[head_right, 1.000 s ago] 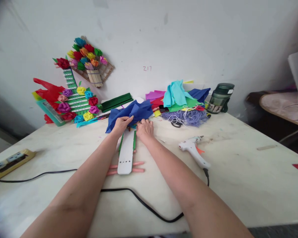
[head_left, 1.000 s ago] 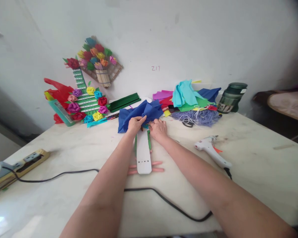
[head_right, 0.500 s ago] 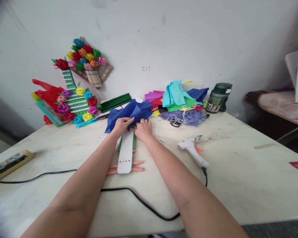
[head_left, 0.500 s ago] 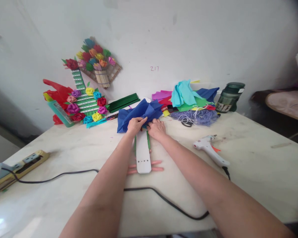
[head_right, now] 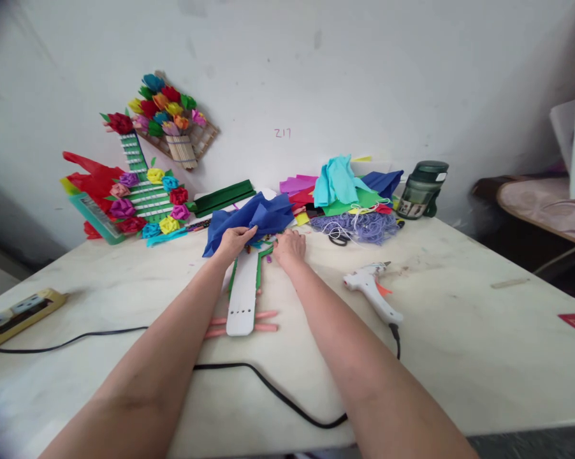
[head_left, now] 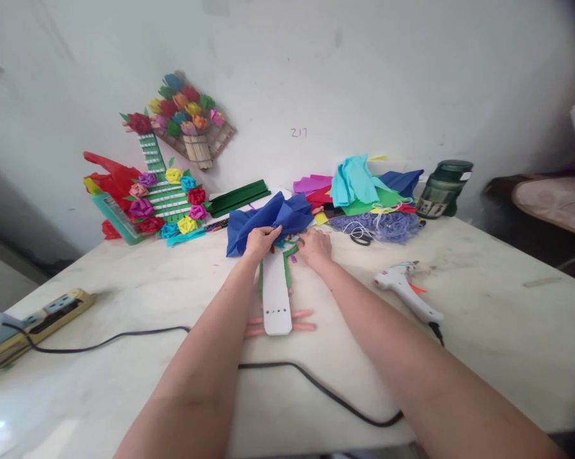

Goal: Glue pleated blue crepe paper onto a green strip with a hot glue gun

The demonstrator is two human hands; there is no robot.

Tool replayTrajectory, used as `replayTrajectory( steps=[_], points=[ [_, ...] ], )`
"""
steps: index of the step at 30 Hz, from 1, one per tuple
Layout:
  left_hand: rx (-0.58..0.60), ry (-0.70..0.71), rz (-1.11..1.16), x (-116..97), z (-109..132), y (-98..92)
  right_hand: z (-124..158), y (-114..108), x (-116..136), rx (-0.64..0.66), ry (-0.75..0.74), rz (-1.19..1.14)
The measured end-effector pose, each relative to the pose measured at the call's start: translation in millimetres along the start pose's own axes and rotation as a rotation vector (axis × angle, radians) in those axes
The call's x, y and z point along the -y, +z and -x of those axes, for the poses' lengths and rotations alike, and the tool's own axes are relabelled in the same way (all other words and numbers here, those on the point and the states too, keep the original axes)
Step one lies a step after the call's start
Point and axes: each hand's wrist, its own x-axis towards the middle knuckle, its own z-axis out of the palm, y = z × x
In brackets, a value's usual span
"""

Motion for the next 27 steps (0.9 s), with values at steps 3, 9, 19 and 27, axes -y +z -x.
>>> replayTrajectory(
  steps=[3, 9, 19, 27],
  points=[
    [0.001, 0.000, 0.033, -1, 1, -0.3, -3, 4, 1, -0.006, 0.007, 0.035],
    [0.004, 0.016, 0.080, -3, 1, 0.3, -10, 7, 1, -0.014, 0.004, 0.025],
    [0.004, 0.023, 0.128, -4, 2, 0.5, -8, 5, 7, -0.034, -0.060, 0.026],
    [0.022, 0.026, 0.069, -3, 1, 0.7, -4, 1, 14, -0.008, -0.175, -0.003]
  ],
)
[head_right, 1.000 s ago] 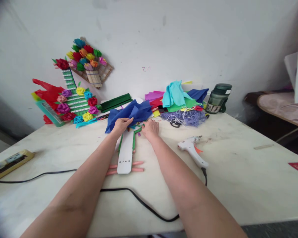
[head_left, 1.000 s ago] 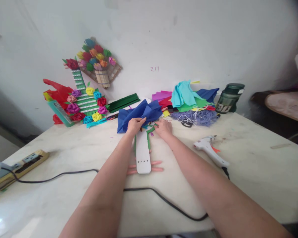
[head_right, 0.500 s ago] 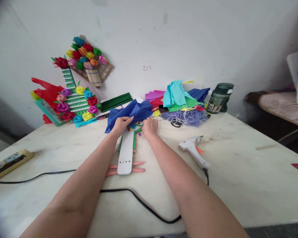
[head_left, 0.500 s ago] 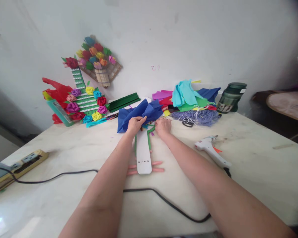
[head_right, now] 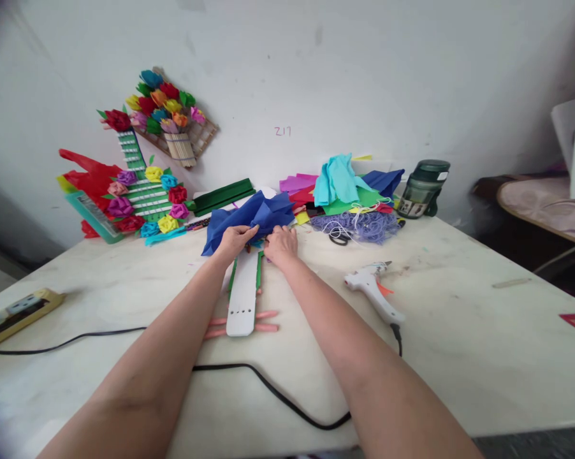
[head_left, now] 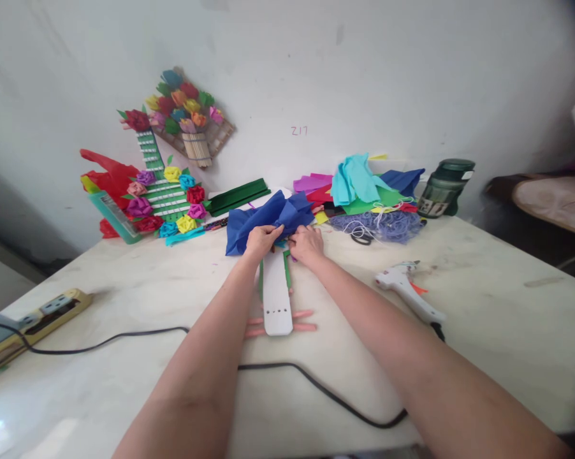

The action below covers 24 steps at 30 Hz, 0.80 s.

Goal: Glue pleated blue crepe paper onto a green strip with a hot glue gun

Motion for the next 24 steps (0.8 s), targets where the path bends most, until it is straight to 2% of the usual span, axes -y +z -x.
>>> replayTrajectory(
  steps=[8, 12, 24],
  points=[
    [0.011, -0.037, -0.055, 0.9, -0.7, -1.5, 4.3, -1.2, -10.9, -0.005, 0.210, -0.008],
    [0.029, -0.042, -0.057, 1.7, -0.7, -2.4, 4.4, 0.5, -9.8, 0.028, 0.189, -0.013],
    [0.020, -0.023, -0.059, -3.9, 2.3, -3.8, 5.9, 5.1, -4.5, -0.001, 0.064, 0.046]
  ],
)
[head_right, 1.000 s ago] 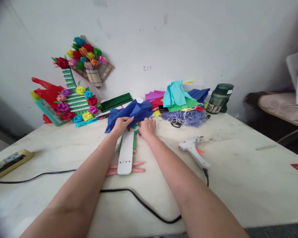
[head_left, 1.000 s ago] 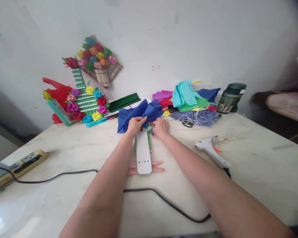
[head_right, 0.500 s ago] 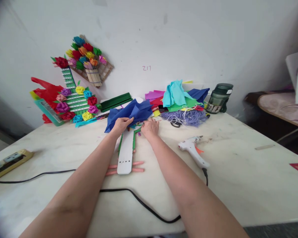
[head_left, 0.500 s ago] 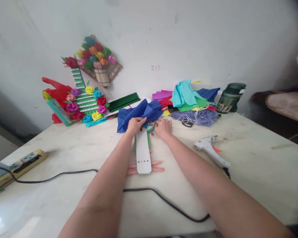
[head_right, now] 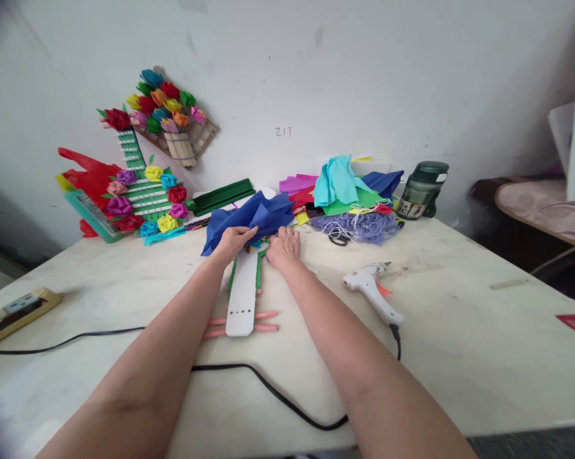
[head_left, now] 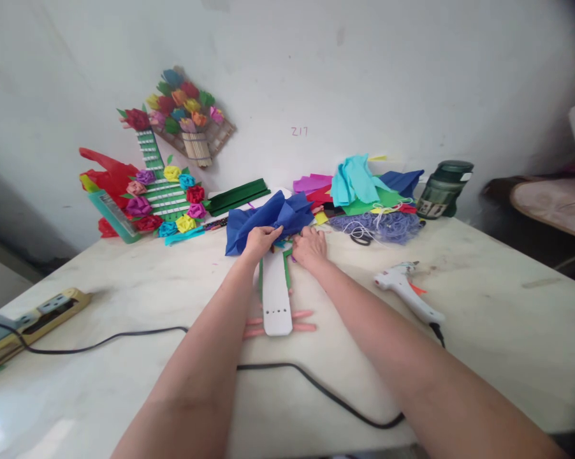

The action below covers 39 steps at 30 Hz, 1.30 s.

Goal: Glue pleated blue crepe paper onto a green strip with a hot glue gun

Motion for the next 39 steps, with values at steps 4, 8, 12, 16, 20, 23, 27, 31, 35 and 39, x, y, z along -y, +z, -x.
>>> replayTrajectory(
  steps=[4, 8, 12, 16, 20, 23, 27, 31, 35, 39],
  points=[
    [0.006, 0.000, -0.008, 0, 0, -0.6, -2, -3, -6, 0.013, 0.030, -0.079],
    [0.008, -0.032, 0.011, -2, 1, -1.0, -1, -9, -13, -0.033, 0.094, -0.101],
    [0.012, -0.044, 0.052, -4, 2, -1.2, 0, -11, -13, -0.027, 0.047, -0.119],
    [0.026, -0.056, 0.085, -4, 3, -1.7, -3, -9, -10, 0.018, 0.033, -0.107],
    [0.024, -0.064, 0.072, -6, 4, -2.2, -9, -7, -8, 0.052, 0.022, -0.079],
    [0.027, -0.068, 0.068, -7, 4, -2.6, -13, -6, -8, 0.042, -0.025, -0.048],
    [0.039, -0.042, 0.086, -6, 4, -3.1, -17, -11, -11, 0.051, -0.080, -0.024],
    [0.033, -0.070, 0.080, -7, 4, -3.3, -21, -18, -16, 0.145, -0.125, -0.017],
    [0.026, -0.071, 0.068, -8, 4, -3.9, -25, -21, -16, 0.166, -0.176, 0.037],
    [0.032, -0.054, 0.081, -9, 5, -4.2, -25, -21, -13, 0.121, -0.224, 0.080]
  ],
)
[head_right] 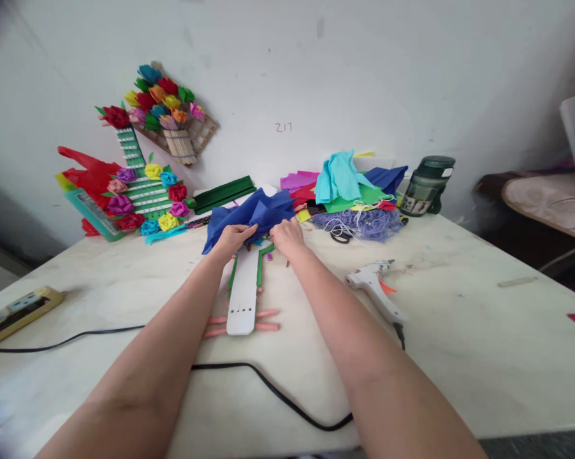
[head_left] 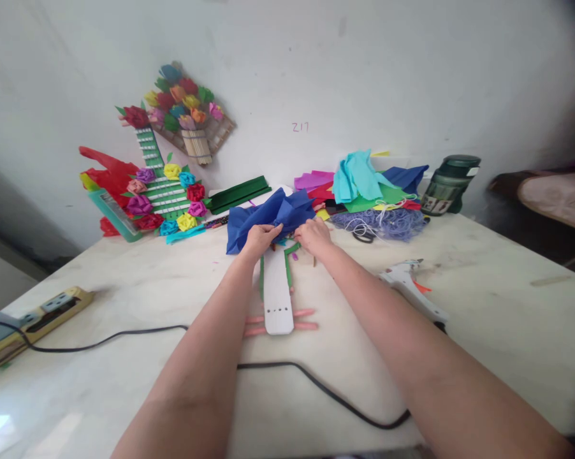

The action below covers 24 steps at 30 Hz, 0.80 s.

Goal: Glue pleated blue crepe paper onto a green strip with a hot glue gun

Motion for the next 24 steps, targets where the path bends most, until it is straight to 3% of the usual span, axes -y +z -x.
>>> replayTrajectory(
  steps=[11, 19, 24],
  points=[
    [-0.002, -0.001, 0.007, -1, 1, -0.4, -2, 8, 9, -0.067, 0.087, -0.007],
    [-0.005, -0.019, 0.023, 3, -2, 1.3, 1, -15, -9, 0.126, 0.360, -0.176],
    [-0.001, -0.032, 0.043, -2, 1, 0.6, 4, -22, -5, 0.295, 0.346, -0.198]
  ],
)
